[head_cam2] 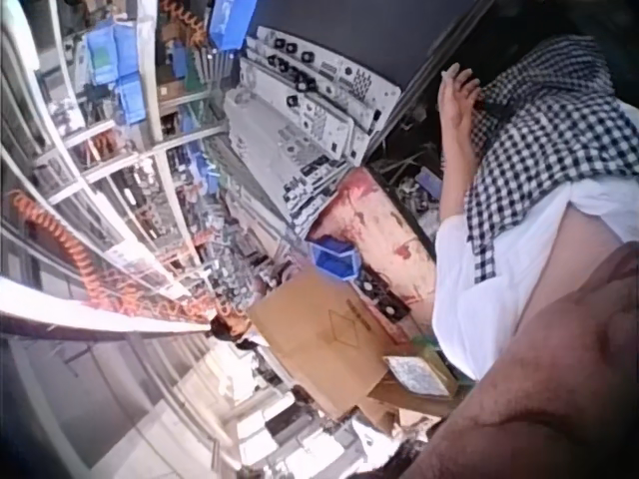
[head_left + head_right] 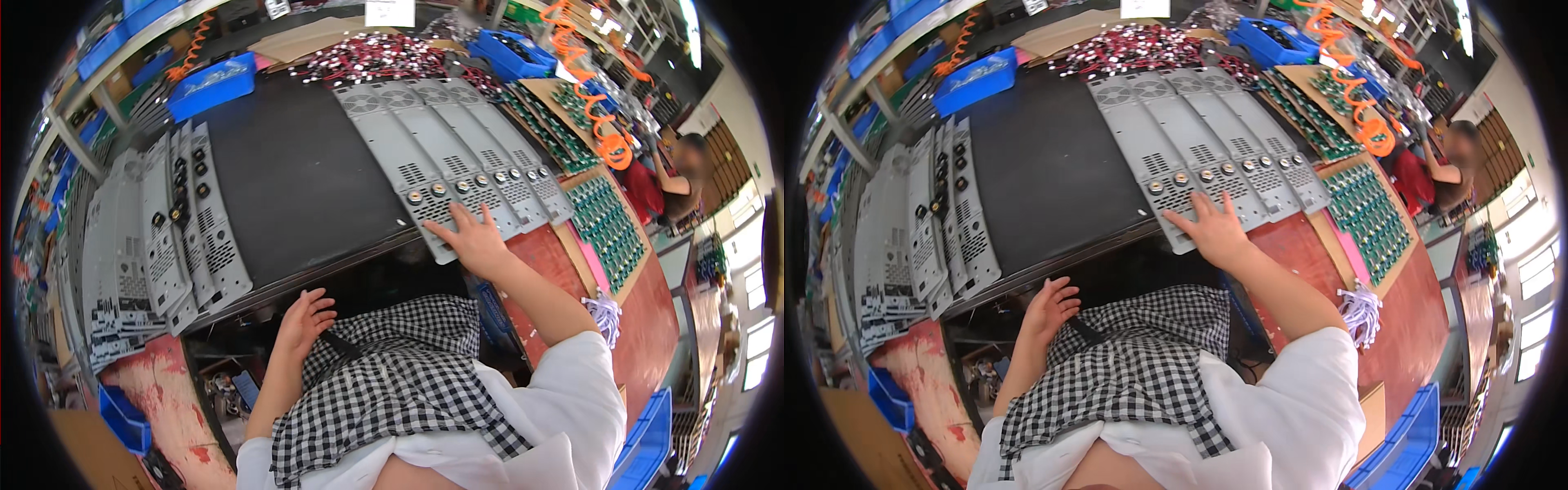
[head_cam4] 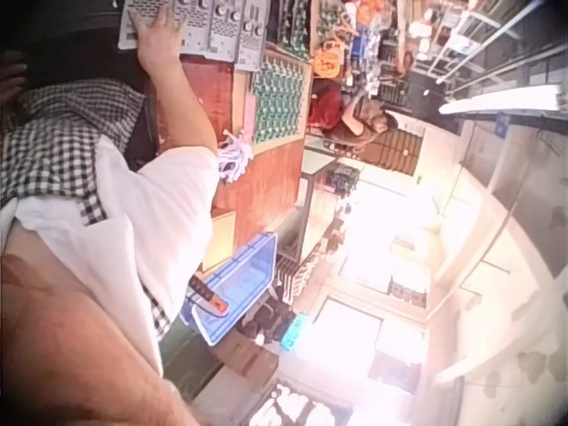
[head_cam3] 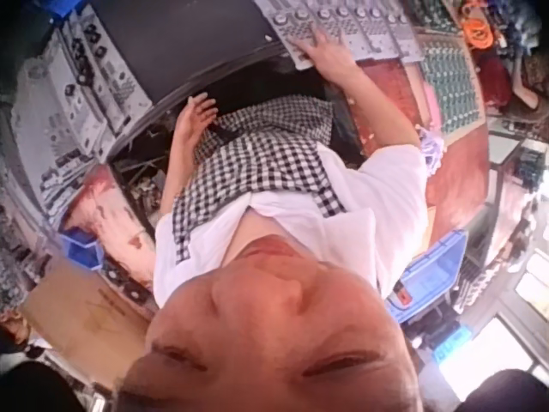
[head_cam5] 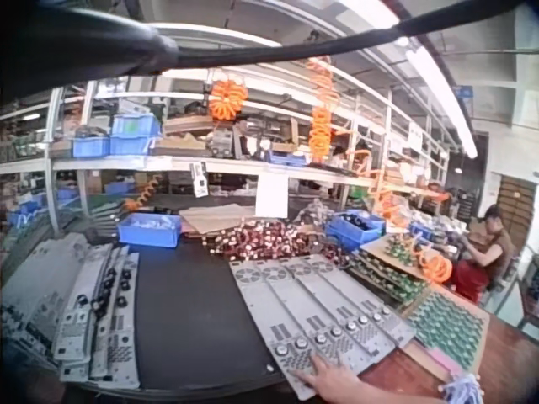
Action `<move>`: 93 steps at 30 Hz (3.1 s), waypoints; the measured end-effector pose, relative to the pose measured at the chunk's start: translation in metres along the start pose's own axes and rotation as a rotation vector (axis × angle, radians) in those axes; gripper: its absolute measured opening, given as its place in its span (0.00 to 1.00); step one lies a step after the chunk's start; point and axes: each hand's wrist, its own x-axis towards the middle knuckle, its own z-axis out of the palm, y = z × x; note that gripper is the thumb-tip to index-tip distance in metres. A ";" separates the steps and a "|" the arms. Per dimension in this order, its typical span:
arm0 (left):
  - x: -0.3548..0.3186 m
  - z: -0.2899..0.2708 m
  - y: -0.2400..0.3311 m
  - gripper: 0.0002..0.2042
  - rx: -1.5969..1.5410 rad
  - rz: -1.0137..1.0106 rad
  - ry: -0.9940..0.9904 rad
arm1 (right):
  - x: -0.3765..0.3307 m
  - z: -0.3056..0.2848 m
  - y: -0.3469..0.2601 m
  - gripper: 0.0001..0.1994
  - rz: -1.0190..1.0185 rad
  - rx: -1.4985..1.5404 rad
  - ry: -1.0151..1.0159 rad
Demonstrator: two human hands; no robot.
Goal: Installing connectors and components into metal power supply chassis at an assembly line.
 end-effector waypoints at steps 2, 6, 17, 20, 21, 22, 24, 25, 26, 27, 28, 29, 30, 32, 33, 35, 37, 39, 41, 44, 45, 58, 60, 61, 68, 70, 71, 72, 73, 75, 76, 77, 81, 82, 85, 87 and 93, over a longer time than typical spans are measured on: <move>-0.017 -0.025 0.004 0.22 -0.124 0.094 0.088 | 0.003 -0.010 -0.001 0.35 0.016 0.095 -0.117; -0.041 -0.050 0.026 0.22 -0.225 0.279 0.165 | 0.017 -0.057 -0.007 0.38 -0.043 0.172 -0.272; -0.043 -0.053 0.042 0.22 -0.288 0.374 0.218 | 0.188 -0.030 -0.193 0.15 -0.759 0.675 0.368; -0.049 -0.055 0.043 0.21 -0.290 0.376 0.228 | 0.217 -0.017 -0.211 0.13 -0.881 0.602 0.305; -0.051 -0.055 0.042 0.21 -0.296 0.384 0.237 | 0.222 -0.020 -0.208 0.12 -0.912 0.633 0.314; -0.053 -0.055 0.041 0.22 -0.302 0.391 0.243 | 0.224 -0.021 -0.204 0.12 -0.912 0.637 0.318; -0.052 -0.055 0.037 0.22 -0.305 0.397 0.234 | 0.224 -0.022 -0.195 0.13 -1.008 0.625 0.250; -0.051 -0.051 0.035 0.22 -0.320 0.375 0.224 | 0.220 -0.023 -0.190 0.13 -1.021 0.591 0.228; -0.050 -0.050 0.034 0.22 -0.336 0.351 0.212 | 0.212 -0.024 -0.183 0.13 -1.011 0.595 0.227; -0.048 -0.053 0.029 0.23 -0.326 0.339 0.148 | 0.200 -0.028 -0.176 0.14 -1.037 0.574 0.243; -0.048 -0.046 0.029 0.23 -0.327 0.329 0.141 | 0.189 -0.026 -0.169 0.14 -1.063 0.552 0.256; -0.049 -0.036 0.030 0.23 -0.331 0.313 0.175 | 0.180 -0.021 -0.163 0.13 -1.080 0.562 0.259; -0.049 -0.027 0.030 0.23 -0.334 0.294 0.201 | 0.167 -0.021 -0.154 0.13 -1.061 0.559 0.250; -0.046 -0.018 0.023 0.23 -0.317 0.262 0.129 | 0.136 -0.029 -0.139 0.14 -1.071 0.546 0.215; -0.043 -0.011 0.017 0.22 -0.273 0.270 0.112 | 0.121 -0.032 -0.130 0.15 -1.063 0.548 0.173; -0.041 0.004 0.012 0.20 -0.194 0.219 0.040 | 0.092 -0.033 -0.119 0.14 -1.021 0.565 0.172; -0.035 0.013 0.001 0.20 -0.109 0.133 -0.042 | 0.069 -0.036 -0.106 0.16 -0.985 0.562 0.157; -0.030 0.021 -0.008 0.21 -0.080 0.074 -0.097 | 0.052 -0.042 -0.092 0.17 -0.920 0.605 0.100; -0.023 0.024 -0.017 0.20 -0.040 0.048 -0.224 | 0.040 -0.041 -0.081 0.20 -0.858 0.697 0.000; -0.016 0.031 -0.017 0.20 -0.031 0.001 -0.257 | 0.046 -0.053 -0.073 0.20 -0.711 0.651 0.084; -0.012 0.029 -0.021 0.19 -0.057 0.025 -0.281 | 0.054 -0.054 -0.074 0.20 -0.577 0.643 0.108; -0.034 0.024 0.020 0.17 0.361 0.442 0.255 | 0.163 0.012 -0.125 0.16 -0.140 0.782 0.212; -0.034 0.029 0.032 0.15 0.479 0.589 0.211 | 0.144 0.013 -0.143 0.22 -0.306 1.304 0.090; -0.033 0.030 0.037 0.14 0.578 0.746 0.190 | 0.123 -0.016 -0.146 0.27 -0.308 1.427 -0.050; -0.027 0.033 0.046 0.09 0.691 0.989 -0.016 | 0.090 -0.019 -0.152 0.18 -0.149 2.209 -0.284; -0.024 0.040 0.047 0.09 0.683 0.964 0.012 | 0.087 -0.030 -0.151 0.15 0.012 2.271 -0.285; -0.025 0.044 0.047 0.09 0.662 0.944 0.053 | 0.084 -0.035 -0.152 0.12 0.068 2.274 -0.251; -0.025 0.049 0.047 0.09 0.640 0.924 0.093 | 0.084 -0.036 -0.154 0.12 0.068 2.272 -0.254; -0.024 0.054 0.048 0.08 0.587 0.852 0.138 | 0.084 -0.036 -0.157 0.10 0.148 2.090 -0.110; -0.018 0.043 0.042 0.08 0.373 0.745 0.086 | 0.085 -0.034 -0.164 0.09 0.216 1.901 0.025; -0.014 0.034 0.040 0.07 0.163 0.634 0.033 | 0.087 -0.030 -0.167 0.08 0.142 1.606 0.273; -0.009 0.026 0.037 0.08 0.142 0.631 0.032 | 0.089 -0.028 -0.171 0.08 0.071 1.296 0.498; -0.024 0.036 0.036 0.10 -0.065 0.511 -0.071 | 0.096 -0.033 -0.181 0.08 -0.017 1.231 0.769; -0.048 0.052 0.029 0.11 0.232 0.593 0.104 | 0.096 -0.045 -0.187 0.10 -0.274 1.221 0.746; -0.010 -0.028 -0.001 0.16 0.803 0.576 0.245 | 0.090 -0.075 -0.181 0.12 -0.541 1.188 0.709; -0.051 0.080 0.034 0.16 0.090 0.548 0.202 | 0.109 -0.054 -0.180 0.17 -0.424 1.362 0.534; -0.005 0.009 0.024 0.16 -0.424 0.456 -0.275 | 0.106 -0.055 -0.144 0.20 -0.385 1.254 0.143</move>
